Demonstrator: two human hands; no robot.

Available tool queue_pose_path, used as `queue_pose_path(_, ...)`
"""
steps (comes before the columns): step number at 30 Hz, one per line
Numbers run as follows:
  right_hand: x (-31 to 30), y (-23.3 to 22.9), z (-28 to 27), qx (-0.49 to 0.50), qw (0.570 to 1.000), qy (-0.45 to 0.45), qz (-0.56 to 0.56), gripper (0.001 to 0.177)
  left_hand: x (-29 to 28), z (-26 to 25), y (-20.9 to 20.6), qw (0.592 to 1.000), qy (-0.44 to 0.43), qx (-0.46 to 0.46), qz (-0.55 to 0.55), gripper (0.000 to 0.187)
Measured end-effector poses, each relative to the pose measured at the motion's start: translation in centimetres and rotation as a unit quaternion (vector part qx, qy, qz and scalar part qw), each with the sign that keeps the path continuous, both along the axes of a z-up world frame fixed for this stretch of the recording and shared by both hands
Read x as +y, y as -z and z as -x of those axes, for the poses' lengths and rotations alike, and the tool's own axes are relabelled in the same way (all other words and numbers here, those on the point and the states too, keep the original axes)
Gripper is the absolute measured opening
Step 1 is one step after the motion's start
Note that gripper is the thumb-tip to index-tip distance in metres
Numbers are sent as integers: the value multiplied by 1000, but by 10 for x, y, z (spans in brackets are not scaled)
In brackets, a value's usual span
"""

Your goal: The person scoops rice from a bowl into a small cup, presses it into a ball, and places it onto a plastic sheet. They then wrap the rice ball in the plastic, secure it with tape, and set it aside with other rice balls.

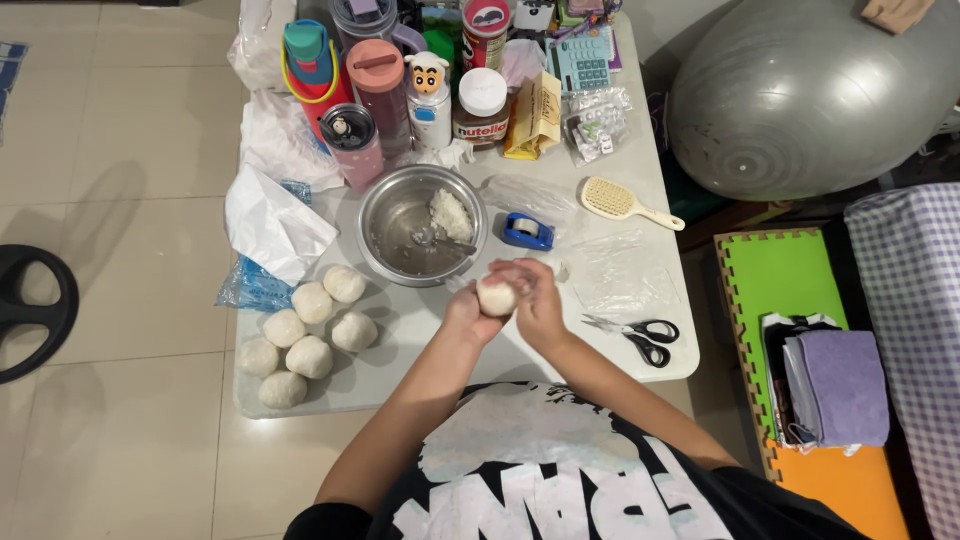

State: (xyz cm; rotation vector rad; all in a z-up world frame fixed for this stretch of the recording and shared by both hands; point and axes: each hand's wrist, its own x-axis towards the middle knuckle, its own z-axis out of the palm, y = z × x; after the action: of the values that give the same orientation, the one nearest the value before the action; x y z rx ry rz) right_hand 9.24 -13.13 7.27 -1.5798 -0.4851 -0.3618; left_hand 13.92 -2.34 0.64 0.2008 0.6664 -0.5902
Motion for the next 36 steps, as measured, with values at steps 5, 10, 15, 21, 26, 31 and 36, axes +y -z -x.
queue_pose_path(5, -7, -4, -10, 50, 984, 163, 46, 22, -8, 17, -29, 940, -81, -230, -240, 55)
queue_pose_path(10, -15, -33, -21, 268, 941, 185, 88, 25, 6, 23, -55, 731, -110, -513, -436, 41)
queue_pose_path(15, -24, -46, -15, 354, 923, 55, 143, 29, 7, 17, -58, 803, -40, -447, -393, 30)
queue_pose_path(21, -27, -42, -9, 58, 979, 81, 176, 37, -3, 13, -5, 959, 44, -161, -230, 33)
queue_pose_path(26, -41, -23, -21, 188, 969, 106, 121, 28, 9, 21, -16, 807, 42, -365, -462, 38)
queue_pose_path(31, -37, -32, -18, 468, 875, 13, -123, 30, 22, 25, -84, 596, -73, -566, -564, 41)
queue_pose_path(36, -27, -62, -3, 37, 929, 219, 296, 25, 19, 15, -60, 807, 91, -361, -459, 42)
